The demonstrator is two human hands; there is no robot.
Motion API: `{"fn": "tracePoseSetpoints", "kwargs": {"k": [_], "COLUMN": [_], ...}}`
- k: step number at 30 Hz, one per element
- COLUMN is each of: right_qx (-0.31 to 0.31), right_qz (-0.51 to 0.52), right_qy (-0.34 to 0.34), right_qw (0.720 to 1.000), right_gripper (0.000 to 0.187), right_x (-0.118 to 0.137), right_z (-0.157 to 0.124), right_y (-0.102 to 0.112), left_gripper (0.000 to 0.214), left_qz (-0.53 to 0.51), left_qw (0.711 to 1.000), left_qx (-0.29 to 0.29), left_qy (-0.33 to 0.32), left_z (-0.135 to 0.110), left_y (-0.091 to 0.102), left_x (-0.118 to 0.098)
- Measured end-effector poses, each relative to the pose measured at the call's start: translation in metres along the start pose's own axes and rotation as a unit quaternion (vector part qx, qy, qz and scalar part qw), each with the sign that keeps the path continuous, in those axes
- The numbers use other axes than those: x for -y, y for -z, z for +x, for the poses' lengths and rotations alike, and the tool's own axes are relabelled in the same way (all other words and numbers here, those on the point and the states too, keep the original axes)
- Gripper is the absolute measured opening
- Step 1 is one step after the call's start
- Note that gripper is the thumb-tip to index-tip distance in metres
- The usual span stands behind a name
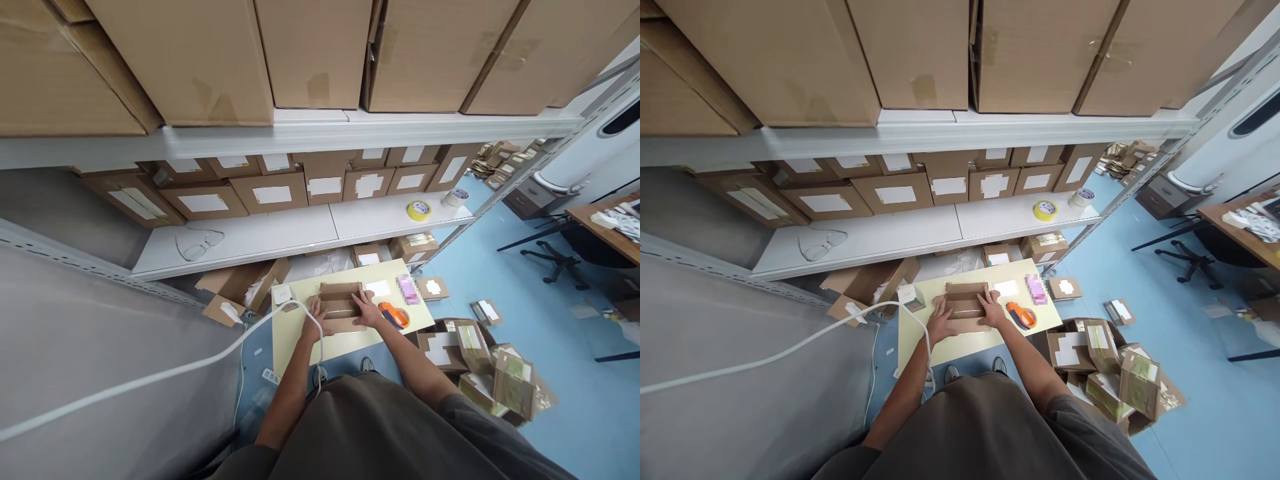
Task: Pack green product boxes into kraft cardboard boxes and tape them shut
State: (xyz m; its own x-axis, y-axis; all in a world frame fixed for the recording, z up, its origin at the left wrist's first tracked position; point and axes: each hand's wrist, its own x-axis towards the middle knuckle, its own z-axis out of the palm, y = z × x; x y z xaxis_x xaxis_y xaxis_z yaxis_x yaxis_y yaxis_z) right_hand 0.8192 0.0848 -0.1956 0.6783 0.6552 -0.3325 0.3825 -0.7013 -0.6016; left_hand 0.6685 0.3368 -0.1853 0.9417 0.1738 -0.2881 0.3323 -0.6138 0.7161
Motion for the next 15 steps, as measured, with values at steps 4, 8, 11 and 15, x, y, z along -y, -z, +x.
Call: {"fn": "tracePoseSetpoints", "kwargs": {"k": [4, 8, 11, 15], "right_qx": [0.002, 0.013, 0.024, 0.018], "right_qz": [-0.042, -0.051, -0.059, -0.038], "right_qy": [-0.046, -0.053, -0.067, -0.016], "right_qw": [0.998, 0.997, 0.996, 0.999], "right_gripper": [0.141, 0.144, 0.145, 0.126], "right_x": [0.003, 0.001, -0.002, -0.005], "right_z": [0.025, 0.043, 0.042, 0.032], "right_y": [-0.004, -0.013, -0.016, -0.010], "left_gripper": [0.054, 0.022, 0.014, 0.015], "left_qz": [-0.066, -0.111, -0.121, -0.139], "left_qw": [0.996, 0.991, 0.989, 0.984], "left_qx": [-0.056, -0.075, -0.084, -0.082], "left_qy": [0.035, 0.021, 0.006, 0.071], "left_z": [-0.002, -0.004, -0.003, 0.004], "left_y": [-0.018, -0.034, -0.038, -0.034], "left_x": [0.004, 0.009, 0.010, 0.002]}}
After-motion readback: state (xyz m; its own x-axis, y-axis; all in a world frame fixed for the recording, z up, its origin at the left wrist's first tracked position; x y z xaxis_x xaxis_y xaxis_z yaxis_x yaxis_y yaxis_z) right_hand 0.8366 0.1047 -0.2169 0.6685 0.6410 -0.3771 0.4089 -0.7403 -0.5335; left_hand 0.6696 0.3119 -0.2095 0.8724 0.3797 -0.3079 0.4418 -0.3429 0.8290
